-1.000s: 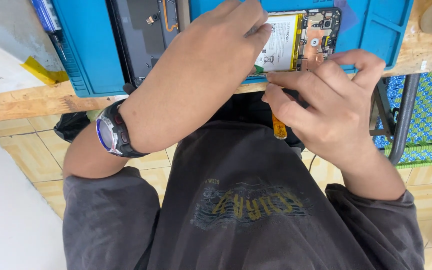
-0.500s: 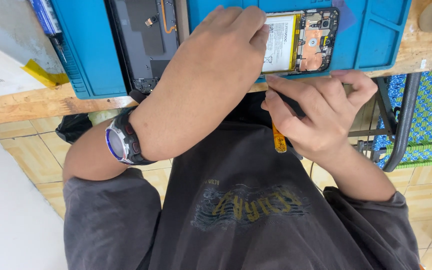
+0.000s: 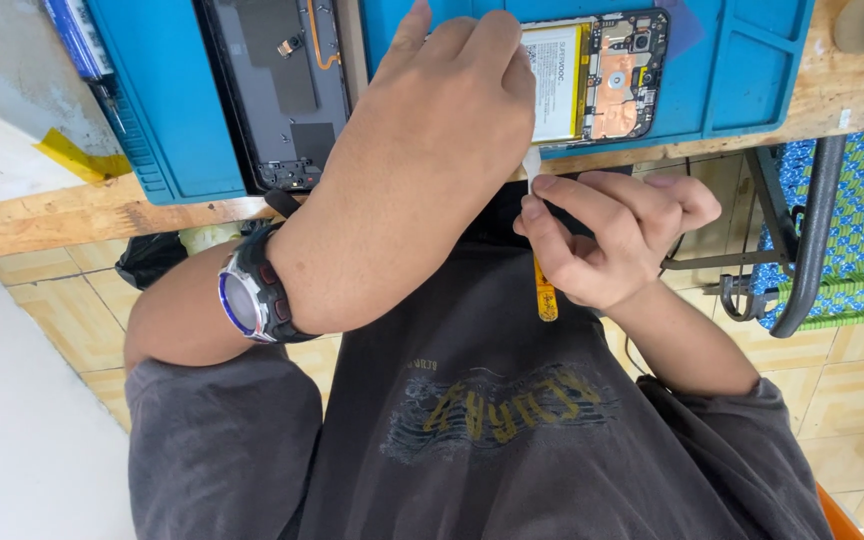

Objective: The person removes a battery from a disassembled smartphone using a plastic spudger and their hands. They then peel off a protective film from the phone's internal frame and place the battery on the workbench.

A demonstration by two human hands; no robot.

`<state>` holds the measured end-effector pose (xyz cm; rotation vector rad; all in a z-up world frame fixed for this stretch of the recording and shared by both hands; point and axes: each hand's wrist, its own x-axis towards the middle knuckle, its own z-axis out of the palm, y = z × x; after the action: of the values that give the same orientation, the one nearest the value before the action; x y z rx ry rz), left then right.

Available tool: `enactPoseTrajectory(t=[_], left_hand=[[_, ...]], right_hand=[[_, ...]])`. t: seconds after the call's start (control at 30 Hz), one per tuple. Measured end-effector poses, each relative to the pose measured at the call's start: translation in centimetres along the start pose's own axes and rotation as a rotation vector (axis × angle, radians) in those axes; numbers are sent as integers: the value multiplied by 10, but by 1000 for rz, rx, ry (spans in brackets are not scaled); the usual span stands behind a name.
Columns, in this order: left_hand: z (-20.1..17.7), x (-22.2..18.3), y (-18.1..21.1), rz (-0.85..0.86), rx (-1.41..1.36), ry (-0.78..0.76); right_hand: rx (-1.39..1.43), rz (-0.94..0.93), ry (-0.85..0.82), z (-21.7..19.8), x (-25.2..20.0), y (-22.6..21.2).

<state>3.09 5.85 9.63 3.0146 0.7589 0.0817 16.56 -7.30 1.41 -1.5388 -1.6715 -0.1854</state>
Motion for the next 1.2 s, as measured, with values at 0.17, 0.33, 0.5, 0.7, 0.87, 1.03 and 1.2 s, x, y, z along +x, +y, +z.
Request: enactPoseTrajectory(t=[0.17, 0.33, 0.5, 0.7, 0.87, 1.03, 1.2], left_hand=[[-3, 0, 2, 7, 55, -28], [-5, -1, 4, 29, 195, 0], [-5, -1, 3, 54, 232, -10], [-3, 0, 3, 50, 196, 3], [-4, -1, 2, 47, 131, 3], [-5, -3, -6, 48, -34, 39], [-1, -11, -11, 14, -187, 32]], right_hand=[[-65, -296, 45, 3, 7, 5], [-26, -203, 19, 4, -2, 5], [18, -89, 36, 10, -15, 7], [32, -57, 27, 10, -9, 3], [154, -256, -127, -13, 28, 4], [307, 41, -435, -35, 71, 11], [324, -51, -628, -36, 92, 13]])
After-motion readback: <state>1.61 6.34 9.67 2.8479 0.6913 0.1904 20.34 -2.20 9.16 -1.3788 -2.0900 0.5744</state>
